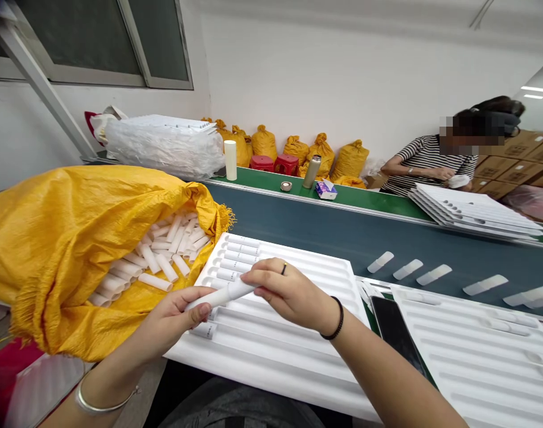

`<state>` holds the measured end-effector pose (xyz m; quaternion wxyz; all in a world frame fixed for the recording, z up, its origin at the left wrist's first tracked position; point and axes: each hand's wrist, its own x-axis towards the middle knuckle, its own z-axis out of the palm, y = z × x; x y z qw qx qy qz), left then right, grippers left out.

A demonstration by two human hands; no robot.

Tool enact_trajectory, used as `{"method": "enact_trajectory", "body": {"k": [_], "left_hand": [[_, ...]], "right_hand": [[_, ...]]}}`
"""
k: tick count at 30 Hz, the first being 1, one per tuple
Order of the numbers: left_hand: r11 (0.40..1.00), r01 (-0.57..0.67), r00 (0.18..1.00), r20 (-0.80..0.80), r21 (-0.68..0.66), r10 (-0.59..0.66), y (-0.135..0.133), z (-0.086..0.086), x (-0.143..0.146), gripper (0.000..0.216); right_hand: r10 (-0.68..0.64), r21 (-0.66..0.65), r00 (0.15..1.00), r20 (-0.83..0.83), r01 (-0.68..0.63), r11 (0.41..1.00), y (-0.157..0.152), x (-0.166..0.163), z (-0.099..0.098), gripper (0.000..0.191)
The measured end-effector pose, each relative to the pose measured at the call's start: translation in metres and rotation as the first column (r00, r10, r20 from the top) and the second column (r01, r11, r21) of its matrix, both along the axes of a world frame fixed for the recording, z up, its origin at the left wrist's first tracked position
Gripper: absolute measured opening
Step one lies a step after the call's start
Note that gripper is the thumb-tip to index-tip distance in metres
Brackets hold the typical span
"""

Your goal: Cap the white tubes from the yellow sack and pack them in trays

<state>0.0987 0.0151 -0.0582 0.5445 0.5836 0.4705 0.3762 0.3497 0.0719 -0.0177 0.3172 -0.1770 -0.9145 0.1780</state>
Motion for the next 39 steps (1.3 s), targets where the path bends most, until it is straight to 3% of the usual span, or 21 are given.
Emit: {"method": "enact_trajectory", "body": {"k": [3,5,9,12,14,16,20,24,25,26,27,28,29,31,32,33,35,37,39], "left_hand": [[0.988,-0.031,0.993,-0.108,0.152,0.047,-0.004,0.003,0.004,0.034],[0.94,-0.039,0.973,-0.201,0.34,0.113,-0.007,0.002,0.006,0.029],[0.699,0.035,0.893,-0.336,0.714,0.3,-0.01,-0.003,0.008,0.031],[0.529,0.117,0.833,-0.373,0.841,0.408,-0.009,-0.006,0.009,0.041],[0.47,0.174,0.811,-0.397,0.865,0.431,-0.01,-0.007,0.01,0.047],[0.461,0.205,0.805,-0.417,0.864,0.423,-0.012,-0.007,0.014,0.048],[0.512,0.216,0.833,-0.431,0.831,0.348,-0.021,-0.009,0.024,0.044],[0.549,0.351,0.796,-0.551,0.758,0.25,-0.016,-0.023,0.022,0.05],[0.568,0.366,0.764,-0.586,0.738,0.27,-0.011,-0.029,0.014,0.053],[0.59,0.353,0.723,-0.612,0.726,0.321,-0.003,-0.035,0.003,0.056],[0.614,0.313,0.668,-0.627,0.724,0.4,0.006,-0.042,-0.013,0.057],[0.629,0.249,0.598,-0.628,0.736,0.498,0.015,-0.051,-0.031,0.053],[0.637,0.185,0.499,-0.63,0.748,0.595,0.023,-0.059,-0.051,0.046],[0.694,0.091,0.238,-0.693,0.714,0.681,0.037,-0.076,-0.092,0.033],[0.743,0.075,0.177,-0.742,0.665,0.647,0.042,-0.083,-0.11,0.029],[0.79,0.056,0.158,-0.787,0.611,0.597,0.045,-0.089,-0.124,0.028],[0.857,0.052,0.195,-0.847,0.512,0.494,0.048,-0.094,-0.142,0.031],[0.877,0.048,0.253,-0.856,0.477,0.452,0.048,-0.09,-0.148,0.035],[0.873,0.029,0.289,-0.84,0.487,0.459,0.046,-0.079,-0.145,0.032]], "right_hand": [[-0.059,-0.003,0.998,-0.009,0.059,0.998,-0.008,-0.004,-0.001,0.035],[-0.103,-0.038,0.994,-0.022,0.102,0.994,-0.012,-0.006,-0.004,0.033],[-0.192,-0.151,0.981,-0.029,0.185,0.971,-0.013,-0.006,-0.011,0.028],[-0.253,-0.258,0.968,0.002,0.245,0.935,-0.014,-0.006,-0.015,0.026],[-0.247,-0.296,0.969,0.028,0.244,0.924,-0.017,-0.006,-0.017,0.026],[-0.218,-0.289,0.976,0.016,0.213,0.933,-0.022,-0.005,-0.018,0.027],[-0.186,-0.244,0.983,-0.012,0.177,0.953,-0.04,-0.006,-0.02,0.027],[-0.202,-0.071,0.936,0.289,0.231,0.97,-0.033,-0.003,-0.029,0.026],[-0.297,-0.032,0.877,0.377,0.333,0.942,-0.023,0.004,-0.033,0.023],[-0.436,-0.001,0.784,0.442,0.486,0.874,-0.008,0.014,-0.036,0.02],[-0.577,0.018,0.657,0.484,0.652,0.758,0.009,0.029,-0.039,0.018],[-0.719,0.018,0.472,0.51,0.83,0.557,0.027,0.047,-0.041,0.019],[-0.796,0.035,0.325,0.511,0.917,0.397,0.044,0.067,-0.042,0.024],[-0.833,0.052,0.142,0.534,0.978,0.2,0.073,0.11,-0.046,0.029],[-0.82,0.049,0.078,0.567,0.991,0.128,0.083,0.13,-0.049,0.028],[-0.797,0.041,0.039,0.602,0.996,0.08,0.089,0.147,-0.052,0.026],[-0.738,0.014,0.016,0.675,0.999,0.035,0.093,0.174,-0.057,0.023],[-0.687,-0.018,0.043,0.725,0.999,0.043,0.091,0.19,-0.059,0.023],[-0.661,-0.049,0.095,0.745,0.995,0.087,0.088,0.195,-0.054,0.021]]}}
